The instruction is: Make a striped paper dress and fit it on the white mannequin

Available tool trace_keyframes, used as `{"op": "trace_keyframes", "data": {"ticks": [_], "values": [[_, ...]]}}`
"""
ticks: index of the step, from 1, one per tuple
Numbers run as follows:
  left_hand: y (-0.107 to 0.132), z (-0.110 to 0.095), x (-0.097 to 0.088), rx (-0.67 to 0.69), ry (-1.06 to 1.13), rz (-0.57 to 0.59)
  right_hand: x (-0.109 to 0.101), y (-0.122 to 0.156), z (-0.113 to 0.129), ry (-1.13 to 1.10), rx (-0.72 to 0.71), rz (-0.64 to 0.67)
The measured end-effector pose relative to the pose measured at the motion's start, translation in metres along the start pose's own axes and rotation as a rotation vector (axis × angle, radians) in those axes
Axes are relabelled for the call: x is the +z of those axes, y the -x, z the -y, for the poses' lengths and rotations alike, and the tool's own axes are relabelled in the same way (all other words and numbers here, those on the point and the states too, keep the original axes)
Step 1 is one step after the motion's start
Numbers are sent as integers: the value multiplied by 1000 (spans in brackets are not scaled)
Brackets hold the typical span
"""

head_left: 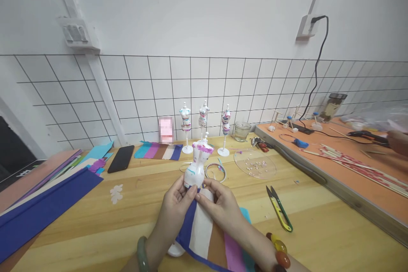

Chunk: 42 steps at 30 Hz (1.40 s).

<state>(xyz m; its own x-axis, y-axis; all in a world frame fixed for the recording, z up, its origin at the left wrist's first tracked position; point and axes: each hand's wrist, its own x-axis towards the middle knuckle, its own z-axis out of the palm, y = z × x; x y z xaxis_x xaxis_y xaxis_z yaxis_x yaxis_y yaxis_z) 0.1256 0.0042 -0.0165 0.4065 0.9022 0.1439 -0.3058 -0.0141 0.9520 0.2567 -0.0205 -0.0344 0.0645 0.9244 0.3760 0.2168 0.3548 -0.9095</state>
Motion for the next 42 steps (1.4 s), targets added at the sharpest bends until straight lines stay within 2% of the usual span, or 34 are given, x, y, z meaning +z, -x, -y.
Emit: {"op": "trace_keyframes", "data": {"ticks": [3, 9, 13, 18, 26, 35, 42], "values": [[-2, -2, -2, -20, 35, -7, -1, -1, -1, -13, 7, 16], [-1, -4, -6, -75, 116, 30, -5, -3, 0, -25, 115, -30], [0, -5, -7, -99, 136, 60, -5, -1, 0, -39, 89, -20], [-4, -4, -10, -51, 112, 65, -3, 1, 4, -29, 65, 37], [-5, -2, -11, -45, 97, 94, -6, 2, 8, -81, 30, 98], [-4, -2, -12, -33, 109, 111, -4, 1, 5, -119, 82, 70], [-4, -1, -12, -37, 113, 96, -4, 1, 5, -89, 54, 32]]}}
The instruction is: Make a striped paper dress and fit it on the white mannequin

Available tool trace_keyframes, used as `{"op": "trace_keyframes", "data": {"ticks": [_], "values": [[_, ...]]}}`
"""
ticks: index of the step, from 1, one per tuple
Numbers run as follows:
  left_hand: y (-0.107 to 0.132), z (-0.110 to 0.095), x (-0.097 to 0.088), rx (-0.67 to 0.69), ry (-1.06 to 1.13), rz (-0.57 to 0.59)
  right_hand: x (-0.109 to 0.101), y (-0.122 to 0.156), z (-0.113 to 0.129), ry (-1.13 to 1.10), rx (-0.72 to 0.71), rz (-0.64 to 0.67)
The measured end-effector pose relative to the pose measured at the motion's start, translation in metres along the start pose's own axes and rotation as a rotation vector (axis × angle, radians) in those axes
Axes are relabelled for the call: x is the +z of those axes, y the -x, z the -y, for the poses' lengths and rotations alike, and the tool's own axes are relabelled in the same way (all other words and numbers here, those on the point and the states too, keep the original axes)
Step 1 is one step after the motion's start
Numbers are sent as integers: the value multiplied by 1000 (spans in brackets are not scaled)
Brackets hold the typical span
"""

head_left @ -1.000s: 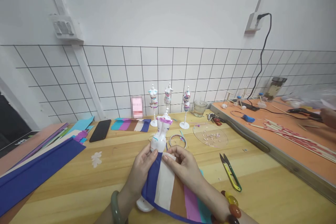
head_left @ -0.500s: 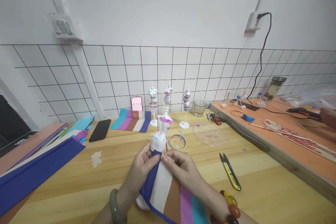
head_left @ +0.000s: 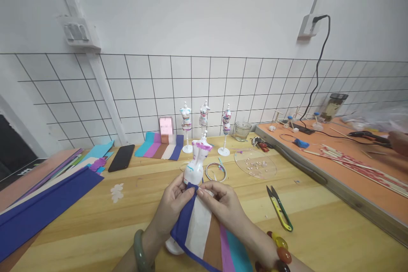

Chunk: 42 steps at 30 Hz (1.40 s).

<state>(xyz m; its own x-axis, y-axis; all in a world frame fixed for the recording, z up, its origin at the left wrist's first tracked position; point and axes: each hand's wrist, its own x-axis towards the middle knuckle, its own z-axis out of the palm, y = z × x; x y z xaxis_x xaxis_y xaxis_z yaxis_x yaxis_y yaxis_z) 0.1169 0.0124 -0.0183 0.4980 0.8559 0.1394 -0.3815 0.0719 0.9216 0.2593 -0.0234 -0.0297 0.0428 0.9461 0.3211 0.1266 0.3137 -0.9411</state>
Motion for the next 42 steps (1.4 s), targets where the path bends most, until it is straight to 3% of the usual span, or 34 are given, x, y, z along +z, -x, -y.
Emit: {"op": "trace_keyframes", "data": {"ticks": [8, 19, 35, 42], "values": [[2, -1, 2, 13, -13, 25, 1, -1, -1, -137, 98, 0], [3, -1, 1, -9, -22, 7, 1, -1, -3, -183, 114, 11], [4, -6, 5, -63, 54, 92, 1, -3, -2, -146, 111, 15], [2, -3, 5, -35, -30, 69, 3, -1, -2, -82, 92, 5]]}}
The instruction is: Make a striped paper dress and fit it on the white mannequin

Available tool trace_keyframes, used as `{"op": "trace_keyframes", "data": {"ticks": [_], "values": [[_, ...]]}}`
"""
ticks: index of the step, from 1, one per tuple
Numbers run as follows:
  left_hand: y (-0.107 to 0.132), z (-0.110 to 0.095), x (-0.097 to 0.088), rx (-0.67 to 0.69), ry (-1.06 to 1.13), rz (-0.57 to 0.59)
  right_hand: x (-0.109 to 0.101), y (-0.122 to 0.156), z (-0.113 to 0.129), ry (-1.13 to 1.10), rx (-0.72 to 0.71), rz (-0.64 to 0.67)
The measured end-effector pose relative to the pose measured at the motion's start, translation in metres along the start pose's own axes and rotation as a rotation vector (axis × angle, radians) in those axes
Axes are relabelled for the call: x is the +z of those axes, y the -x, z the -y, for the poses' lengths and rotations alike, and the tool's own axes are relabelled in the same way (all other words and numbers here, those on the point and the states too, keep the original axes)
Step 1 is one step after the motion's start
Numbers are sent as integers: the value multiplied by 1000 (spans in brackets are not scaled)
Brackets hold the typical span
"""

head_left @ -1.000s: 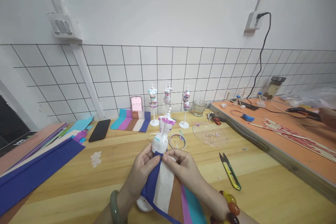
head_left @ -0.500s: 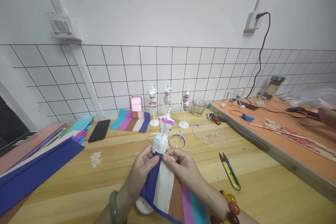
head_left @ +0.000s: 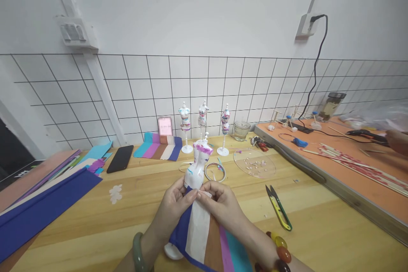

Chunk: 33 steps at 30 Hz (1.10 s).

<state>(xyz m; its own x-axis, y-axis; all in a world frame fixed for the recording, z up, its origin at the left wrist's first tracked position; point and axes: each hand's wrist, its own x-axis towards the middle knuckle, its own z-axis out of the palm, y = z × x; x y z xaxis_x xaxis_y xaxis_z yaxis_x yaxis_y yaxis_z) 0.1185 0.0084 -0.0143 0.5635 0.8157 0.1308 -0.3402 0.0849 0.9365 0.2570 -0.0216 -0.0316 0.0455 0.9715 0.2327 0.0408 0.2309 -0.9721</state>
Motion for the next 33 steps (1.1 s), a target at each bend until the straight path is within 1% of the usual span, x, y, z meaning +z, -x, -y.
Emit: {"op": "trace_keyframes", "data": {"ticks": [3, 7, 12, 15, 18, 23, 28, 33], "values": [[-2, 1, 0, 1, -33, -40, 1, 1, 1, 91, -55, -24], [-2, 1, 0, -16, -46, -52, 1, 3, 5, 189, -103, -40], [-2, 1, -3, -54, -56, -81, 0, 4, 8, 172, -98, 17], [-2, 3, -5, -45, -28, -72, -1, 5, 7, 157, -87, 8], [-1, 5, -6, -24, -4, -56, -1, 5, 5, 172, -111, -2], [1, 2, -3, -22, -36, -50, -3, 4, 5, 195, -124, -31], [3, -1, 0, -46, -68, -89, -3, 4, 9, 178, -144, -32], [5, 4, -2, -100, -6, -100, -2, 5, 14, 207, -187, -35]]}}
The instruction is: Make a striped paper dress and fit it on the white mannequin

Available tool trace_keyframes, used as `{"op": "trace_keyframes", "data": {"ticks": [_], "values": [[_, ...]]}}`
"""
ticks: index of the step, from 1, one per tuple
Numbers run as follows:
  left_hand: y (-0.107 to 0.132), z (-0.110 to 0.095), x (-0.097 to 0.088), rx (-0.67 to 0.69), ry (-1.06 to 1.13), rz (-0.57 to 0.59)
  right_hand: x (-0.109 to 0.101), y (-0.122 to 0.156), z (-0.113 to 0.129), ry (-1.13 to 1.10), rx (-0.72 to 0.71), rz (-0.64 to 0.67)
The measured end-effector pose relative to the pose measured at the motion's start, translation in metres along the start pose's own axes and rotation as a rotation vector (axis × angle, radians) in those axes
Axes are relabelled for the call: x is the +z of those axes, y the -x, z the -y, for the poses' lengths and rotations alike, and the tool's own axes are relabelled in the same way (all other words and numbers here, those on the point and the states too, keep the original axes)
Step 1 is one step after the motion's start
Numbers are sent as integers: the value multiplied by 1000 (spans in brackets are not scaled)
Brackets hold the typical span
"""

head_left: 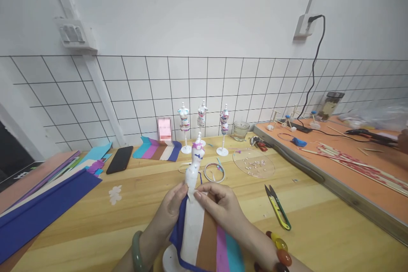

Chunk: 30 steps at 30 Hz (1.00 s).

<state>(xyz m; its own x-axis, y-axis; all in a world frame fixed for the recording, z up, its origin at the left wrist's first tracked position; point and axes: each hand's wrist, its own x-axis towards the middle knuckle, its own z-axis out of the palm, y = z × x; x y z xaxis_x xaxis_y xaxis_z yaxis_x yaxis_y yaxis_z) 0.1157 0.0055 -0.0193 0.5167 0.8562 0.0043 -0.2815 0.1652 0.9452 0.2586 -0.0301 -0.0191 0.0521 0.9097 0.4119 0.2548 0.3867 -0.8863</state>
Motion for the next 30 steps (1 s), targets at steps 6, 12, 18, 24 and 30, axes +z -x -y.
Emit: {"op": "trace_keyframes", "data": {"ticks": [6, 12, 18, 24, 30], "values": [[2, 1, 0, -30, 100, 61, 0, 0, -2, 55, -14, -5], [0, -3, 2, -24, 184, 149, -1, 0, -1, 27, -35, -9], [0, -3, 3, -33, 153, 146, -3, 1, 4, 21, -106, 12], [-1, -6, 3, -20, 97, 165, -2, 1, 1, -12, -119, 25], [0, -5, 1, 13, 87, 197, -1, 1, 0, 17, -51, -14]]}}
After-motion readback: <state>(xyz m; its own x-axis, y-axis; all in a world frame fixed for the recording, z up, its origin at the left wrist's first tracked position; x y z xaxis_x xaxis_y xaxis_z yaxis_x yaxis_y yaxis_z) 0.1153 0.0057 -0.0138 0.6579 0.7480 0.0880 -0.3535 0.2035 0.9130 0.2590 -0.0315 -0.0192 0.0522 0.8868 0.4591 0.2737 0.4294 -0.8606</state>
